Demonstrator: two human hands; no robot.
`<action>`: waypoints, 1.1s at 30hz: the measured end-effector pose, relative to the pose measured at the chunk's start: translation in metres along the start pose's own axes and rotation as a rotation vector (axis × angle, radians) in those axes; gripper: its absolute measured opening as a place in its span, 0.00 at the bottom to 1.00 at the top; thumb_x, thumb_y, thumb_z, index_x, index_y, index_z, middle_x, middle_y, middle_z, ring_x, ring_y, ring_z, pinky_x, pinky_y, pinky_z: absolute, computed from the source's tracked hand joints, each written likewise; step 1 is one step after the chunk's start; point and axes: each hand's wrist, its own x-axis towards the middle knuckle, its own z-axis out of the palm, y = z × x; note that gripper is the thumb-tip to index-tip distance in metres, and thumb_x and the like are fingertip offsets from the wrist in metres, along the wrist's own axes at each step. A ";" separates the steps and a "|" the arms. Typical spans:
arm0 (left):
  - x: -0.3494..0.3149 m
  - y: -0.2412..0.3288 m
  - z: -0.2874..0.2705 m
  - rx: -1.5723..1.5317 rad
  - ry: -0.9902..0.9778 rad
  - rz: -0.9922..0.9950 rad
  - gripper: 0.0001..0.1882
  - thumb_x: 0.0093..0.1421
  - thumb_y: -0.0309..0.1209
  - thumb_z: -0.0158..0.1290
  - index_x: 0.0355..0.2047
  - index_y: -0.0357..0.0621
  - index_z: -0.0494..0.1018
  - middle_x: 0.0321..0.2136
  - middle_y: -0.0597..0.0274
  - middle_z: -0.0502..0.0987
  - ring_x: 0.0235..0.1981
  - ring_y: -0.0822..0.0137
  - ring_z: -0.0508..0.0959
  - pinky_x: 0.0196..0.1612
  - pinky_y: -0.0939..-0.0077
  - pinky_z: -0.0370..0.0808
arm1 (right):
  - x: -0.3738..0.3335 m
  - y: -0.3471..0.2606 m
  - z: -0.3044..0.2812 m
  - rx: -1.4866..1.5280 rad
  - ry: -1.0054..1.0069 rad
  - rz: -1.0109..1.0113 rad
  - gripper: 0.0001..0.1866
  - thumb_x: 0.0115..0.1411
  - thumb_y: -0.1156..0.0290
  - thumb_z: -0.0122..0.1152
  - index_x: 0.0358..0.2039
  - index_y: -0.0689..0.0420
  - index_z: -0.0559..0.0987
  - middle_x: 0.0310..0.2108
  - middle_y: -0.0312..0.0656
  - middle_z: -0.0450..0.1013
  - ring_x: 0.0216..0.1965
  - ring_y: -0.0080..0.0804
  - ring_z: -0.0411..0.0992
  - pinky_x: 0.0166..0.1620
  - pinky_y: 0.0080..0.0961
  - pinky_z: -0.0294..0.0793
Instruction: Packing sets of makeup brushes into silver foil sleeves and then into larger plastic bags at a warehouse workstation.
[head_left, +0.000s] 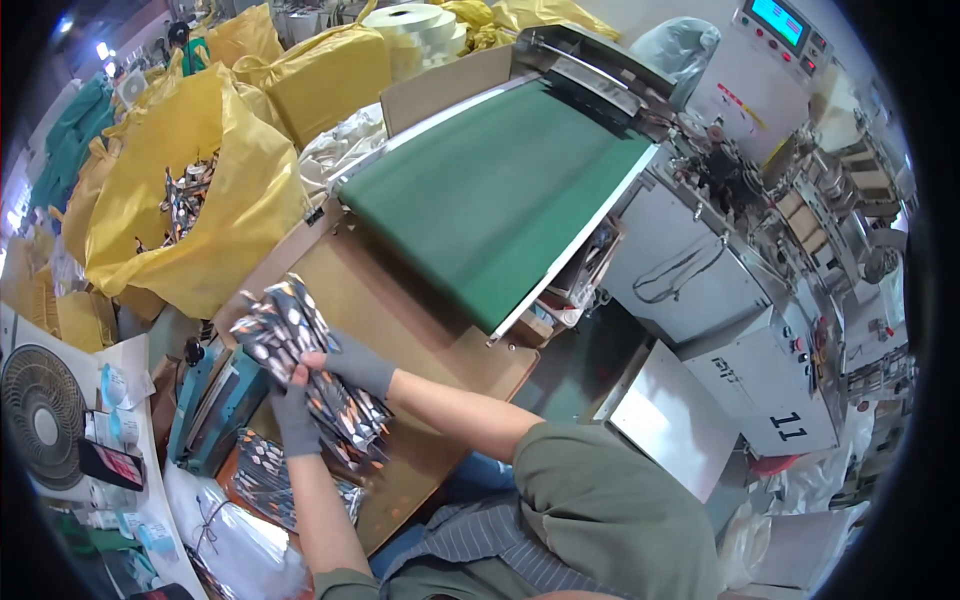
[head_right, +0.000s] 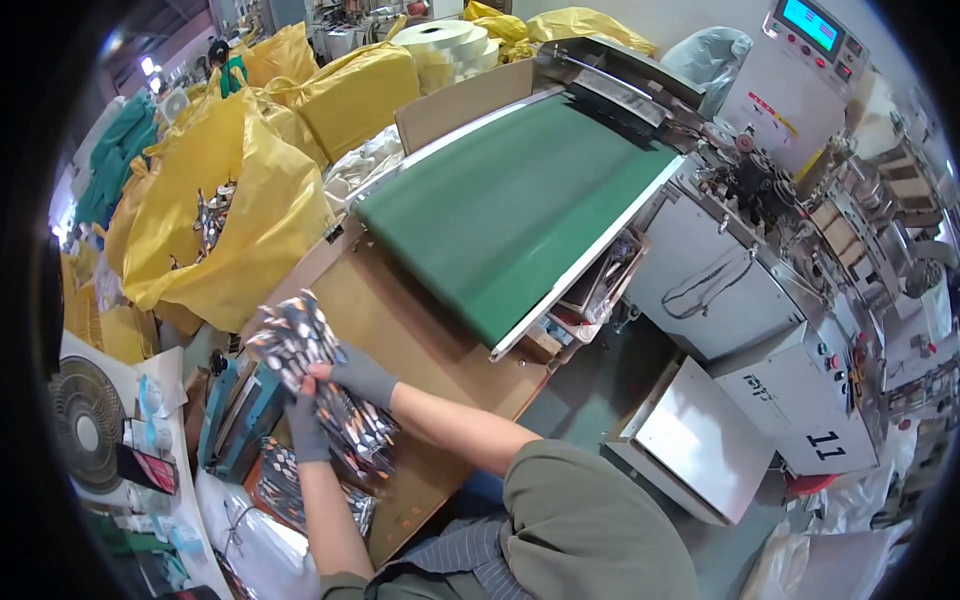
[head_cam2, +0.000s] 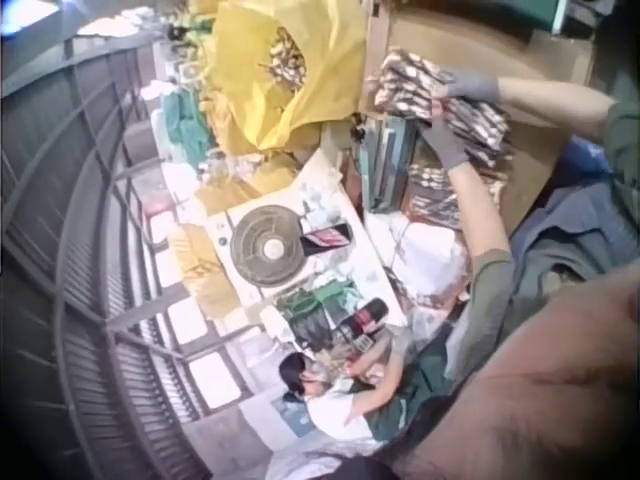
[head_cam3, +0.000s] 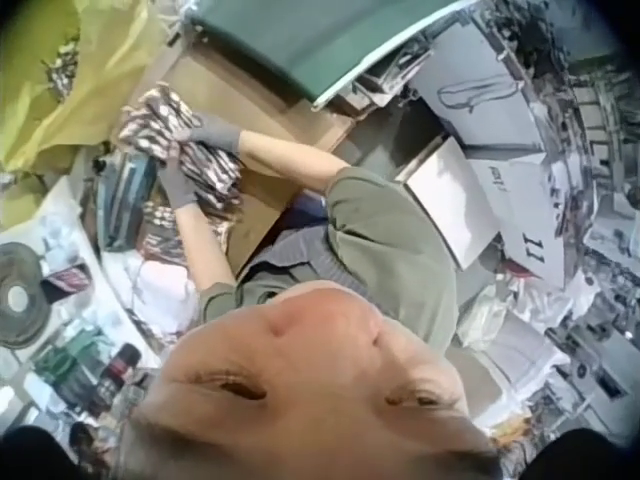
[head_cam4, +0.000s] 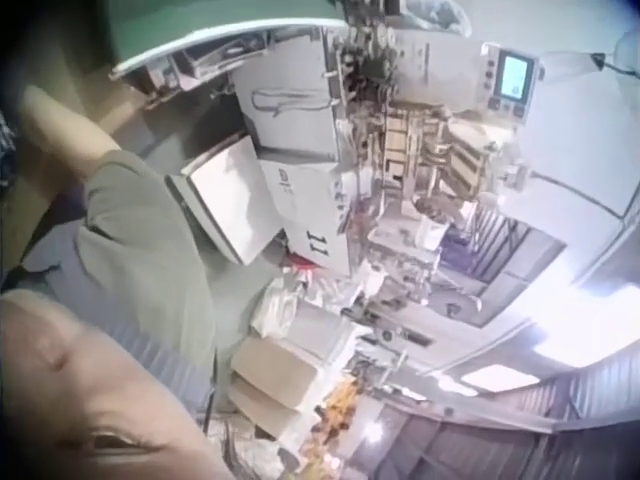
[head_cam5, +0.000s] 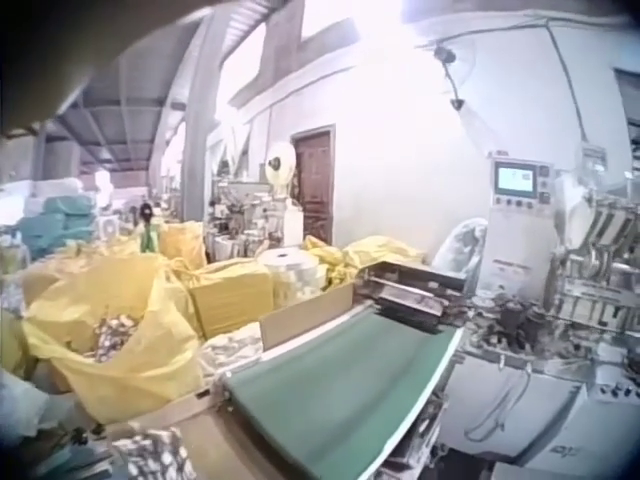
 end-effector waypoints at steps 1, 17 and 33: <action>-0.011 0.014 -0.009 0.032 -0.028 0.166 0.33 0.51 0.36 0.59 0.54 0.34 0.62 0.49 0.56 0.69 0.47 0.64 0.71 0.51 0.71 0.67 | -0.005 -0.014 0.020 -0.018 -0.034 -0.094 0.38 0.50 0.57 0.65 0.56 0.64 0.63 0.56 0.44 0.61 0.55 0.31 0.59 0.59 0.27 0.55; -0.168 0.108 -0.024 -0.040 -0.438 -0.060 0.27 0.43 0.26 0.63 0.46 0.40 0.69 0.40 0.63 0.74 0.43 0.70 0.73 0.47 0.74 0.71 | -0.117 -0.084 0.134 -0.438 -0.168 -0.167 0.40 0.43 0.67 0.69 0.56 0.61 0.62 0.51 0.47 0.61 0.52 0.33 0.62 0.53 0.26 0.63; -0.243 0.087 -0.355 1.245 0.349 -0.107 0.15 0.50 0.42 0.55 0.28 0.42 0.74 0.25 0.56 0.76 0.31 0.57 0.76 0.38 0.66 0.71 | -0.100 0.019 0.146 -0.130 -0.555 0.565 0.16 0.49 0.64 0.57 0.32 0.64 0.75 0.24 0.44 0.72 0.29 0.35 0.73 0.35 0.27 0.72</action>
